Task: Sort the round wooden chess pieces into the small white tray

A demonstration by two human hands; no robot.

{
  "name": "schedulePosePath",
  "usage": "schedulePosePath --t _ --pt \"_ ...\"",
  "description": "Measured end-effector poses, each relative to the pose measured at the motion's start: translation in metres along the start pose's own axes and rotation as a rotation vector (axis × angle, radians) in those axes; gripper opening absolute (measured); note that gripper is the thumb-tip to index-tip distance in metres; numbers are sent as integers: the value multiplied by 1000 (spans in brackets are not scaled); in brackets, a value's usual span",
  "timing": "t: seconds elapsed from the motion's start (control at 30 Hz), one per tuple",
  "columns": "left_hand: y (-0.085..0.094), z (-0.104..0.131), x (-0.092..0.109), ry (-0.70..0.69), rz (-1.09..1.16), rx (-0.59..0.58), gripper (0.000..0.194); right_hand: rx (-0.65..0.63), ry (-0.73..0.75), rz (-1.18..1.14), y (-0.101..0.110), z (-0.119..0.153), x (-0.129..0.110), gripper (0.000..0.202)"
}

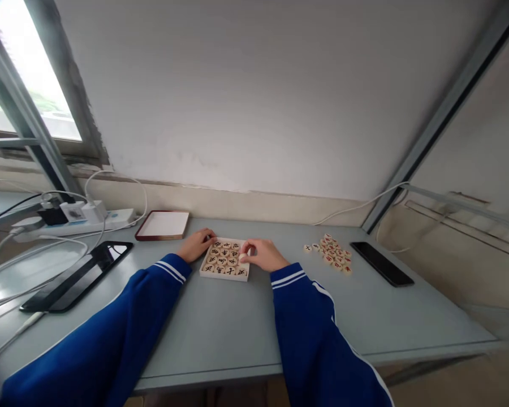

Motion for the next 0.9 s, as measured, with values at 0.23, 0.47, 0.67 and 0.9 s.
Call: schedulePosePath --t 0.23,0.47,0.67,0.9 --pt "-1 -1 1 -4 19 -13 26 283 -246 -100 55 16 61 21" --pt "-1 0 1 3 34 -9 27 371 -357 665 61 37 77 19" --pt "-2 0 1 -10 21 -10 27 259 -254 661 29 11 81 41" --pt "-3 1 2 3 2 -20 25 325 -579 732 51 46 131 42"
Point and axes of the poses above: each hand's wrist, its own z-axis away from the middle knuckle, its own y-axis out of the back of the hand, x = y × z, the point moved 1 cm from there along -z, towards the middle knuckle, and after that the axes turned 9 degrees about -z, right-handed, at the moved point
